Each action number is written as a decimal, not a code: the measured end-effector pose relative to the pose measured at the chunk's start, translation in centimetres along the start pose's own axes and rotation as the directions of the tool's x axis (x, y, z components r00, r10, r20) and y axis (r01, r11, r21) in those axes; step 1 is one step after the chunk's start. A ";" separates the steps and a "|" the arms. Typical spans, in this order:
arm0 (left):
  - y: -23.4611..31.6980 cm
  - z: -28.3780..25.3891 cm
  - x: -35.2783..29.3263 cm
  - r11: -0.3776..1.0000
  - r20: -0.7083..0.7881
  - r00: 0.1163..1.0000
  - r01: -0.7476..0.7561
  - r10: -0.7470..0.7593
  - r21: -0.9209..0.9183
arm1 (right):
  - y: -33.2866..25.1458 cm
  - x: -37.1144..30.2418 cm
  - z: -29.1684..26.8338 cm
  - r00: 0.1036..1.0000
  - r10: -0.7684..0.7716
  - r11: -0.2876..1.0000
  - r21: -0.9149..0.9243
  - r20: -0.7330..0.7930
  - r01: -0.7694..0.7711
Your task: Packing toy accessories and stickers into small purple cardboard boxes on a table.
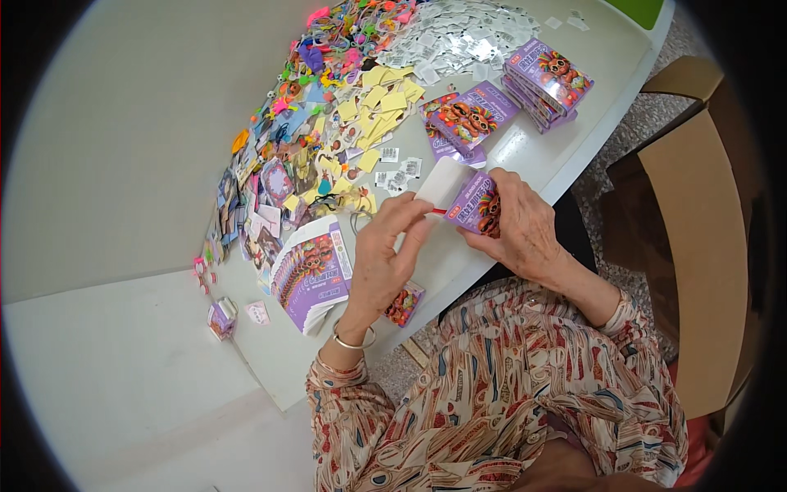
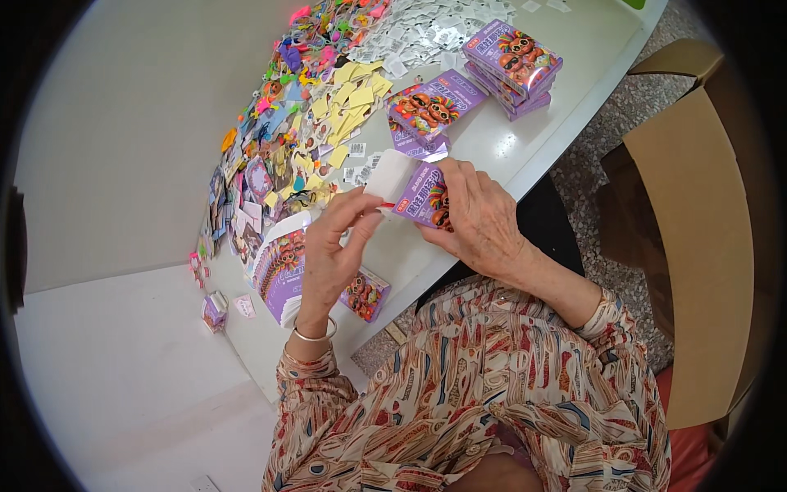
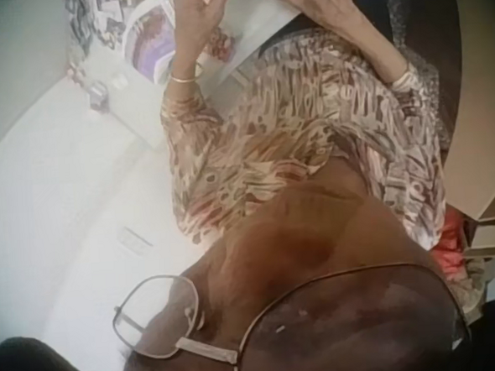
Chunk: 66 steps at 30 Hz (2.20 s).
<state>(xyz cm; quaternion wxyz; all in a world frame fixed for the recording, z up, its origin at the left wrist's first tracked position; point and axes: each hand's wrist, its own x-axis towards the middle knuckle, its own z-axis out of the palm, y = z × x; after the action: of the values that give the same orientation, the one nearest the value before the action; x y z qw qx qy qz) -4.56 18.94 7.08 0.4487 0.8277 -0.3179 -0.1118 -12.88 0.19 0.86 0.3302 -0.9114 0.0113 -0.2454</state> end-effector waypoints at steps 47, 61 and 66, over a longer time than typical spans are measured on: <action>2.3 -2.1 0.1 1.000 0.134 0.991 0.005 -0.005 0.000 | 2.0 -1.2 -0.7 0.997 0.055 0.980 0.189 0.061 -0.065; 4.6 -1.3 0.8 0.936 0.076 0.967 -0.253 0.242 0.245 | 2.0 -1.1 1.0 0.985 -0.128 0.956 0.249 -0.113 0.153; 4.7 -0.1 2.1 0.877 0.107 0.943 -0.333 0.316 0.346 | 1.8 -1.0 0.7 0.979 -0.164 0.965 0.189 -0.120 0.184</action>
<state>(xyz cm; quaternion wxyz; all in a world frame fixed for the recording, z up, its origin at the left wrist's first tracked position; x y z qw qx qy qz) -4.86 15.81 11.12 0.2943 0.8277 -0.4778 0.0054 -13.15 -0.59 -1.15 0.3957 -0.8574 -0.0763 -0.3201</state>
